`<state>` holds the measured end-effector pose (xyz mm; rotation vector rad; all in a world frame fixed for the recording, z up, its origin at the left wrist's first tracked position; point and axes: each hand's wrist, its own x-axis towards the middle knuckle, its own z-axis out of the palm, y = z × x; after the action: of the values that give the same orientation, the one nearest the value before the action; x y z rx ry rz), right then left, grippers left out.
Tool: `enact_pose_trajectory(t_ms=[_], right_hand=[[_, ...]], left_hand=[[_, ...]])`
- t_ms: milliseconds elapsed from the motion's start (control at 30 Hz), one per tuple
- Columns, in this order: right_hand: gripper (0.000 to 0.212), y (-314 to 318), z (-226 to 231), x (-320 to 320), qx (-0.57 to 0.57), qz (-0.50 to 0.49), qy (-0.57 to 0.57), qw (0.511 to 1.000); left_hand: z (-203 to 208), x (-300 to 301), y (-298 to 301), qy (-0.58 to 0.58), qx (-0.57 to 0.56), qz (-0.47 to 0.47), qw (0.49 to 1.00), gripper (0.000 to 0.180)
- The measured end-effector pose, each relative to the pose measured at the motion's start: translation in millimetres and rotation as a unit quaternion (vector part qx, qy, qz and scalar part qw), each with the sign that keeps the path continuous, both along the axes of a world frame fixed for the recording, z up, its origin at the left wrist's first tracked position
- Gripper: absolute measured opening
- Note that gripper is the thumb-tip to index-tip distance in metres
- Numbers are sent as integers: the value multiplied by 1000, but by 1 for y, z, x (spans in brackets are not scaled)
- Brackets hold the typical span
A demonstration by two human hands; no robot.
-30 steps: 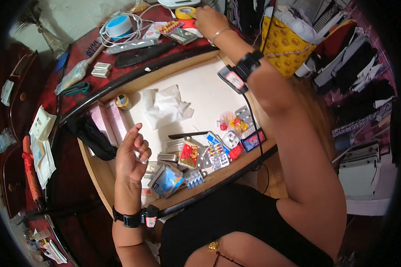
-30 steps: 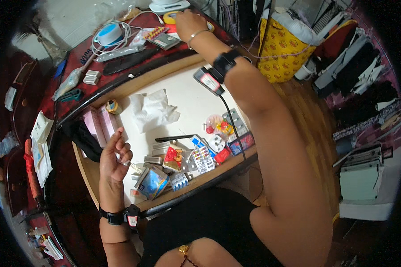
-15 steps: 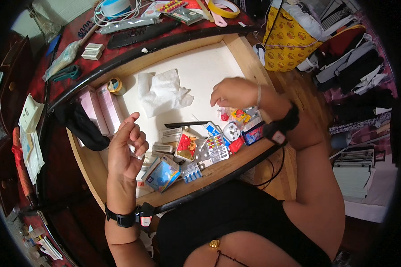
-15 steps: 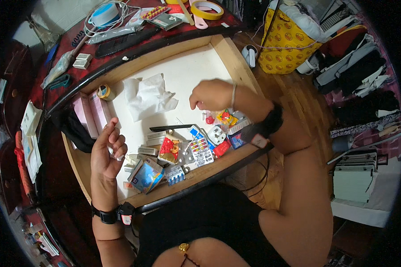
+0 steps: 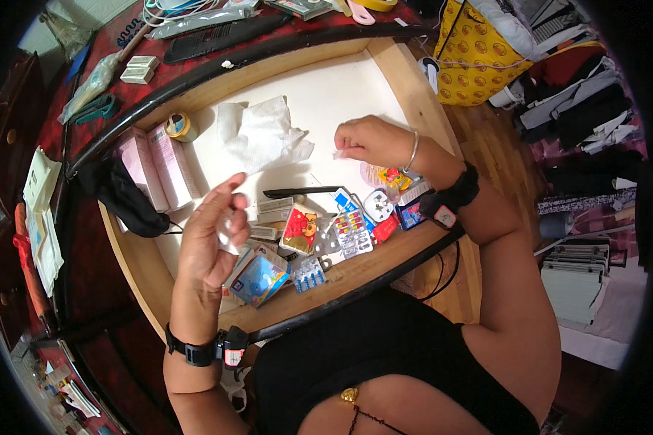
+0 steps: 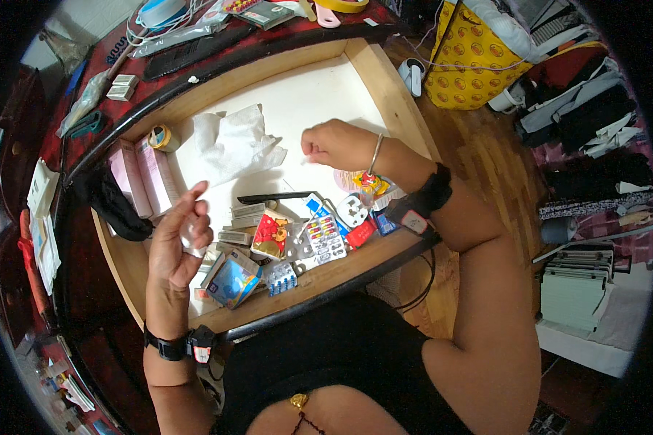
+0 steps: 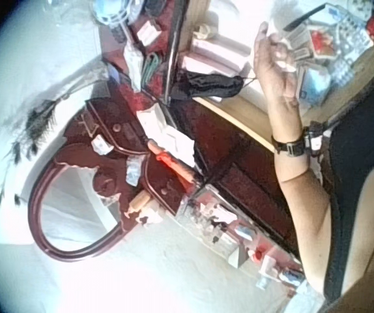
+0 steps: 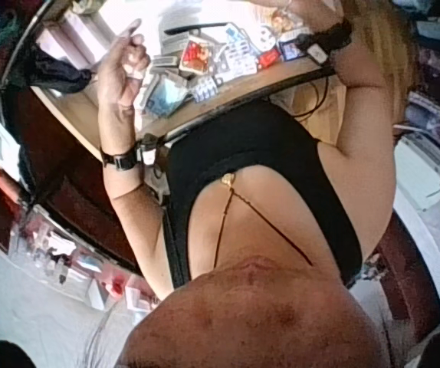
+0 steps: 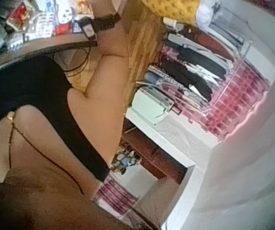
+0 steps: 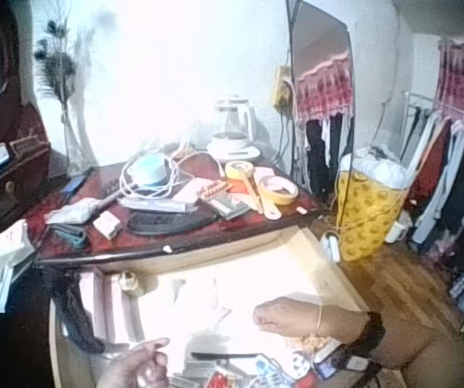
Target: The person organizes the contents of a dresser drawer by hand, picking up items such as a hairbrush, medicine blister packs, tape, and small containers, and wiping the bottom of the drawer with a white cloth.
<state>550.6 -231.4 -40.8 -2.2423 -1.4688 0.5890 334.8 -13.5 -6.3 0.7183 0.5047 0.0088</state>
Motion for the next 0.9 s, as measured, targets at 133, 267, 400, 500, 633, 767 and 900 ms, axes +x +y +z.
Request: enact_pose_trajectory(t_ms=[133,267,400,500,633,767,900], right_hand=[[14,15,13,-28,112,-4,206,972],[13,19,20,-57,108,-13,406,907],[17,17,18,-58,138,-40,577,804],[19,17,20,-57,155,-78,609,774],[17,20,12,-54,160,-65,603,779],[18,22,12,-57,168,-58,568,804],[16,22,5,-56,183,-55,551,812]], left_hand=[[-11,3,-17,0,-66,-120,991,35],[-28,10,-36,21,-133,-159,978,37],[-32,9,-32,3,-144,-187,972,38],[-24,8,-32,-28,-131,-190,973,37],[-23,8,-33,-44,-74,-200,976,36],[-29,5,-31,-2,-23,-182,983,35],[-30,7,-33,41,-16,-155,987,26]])
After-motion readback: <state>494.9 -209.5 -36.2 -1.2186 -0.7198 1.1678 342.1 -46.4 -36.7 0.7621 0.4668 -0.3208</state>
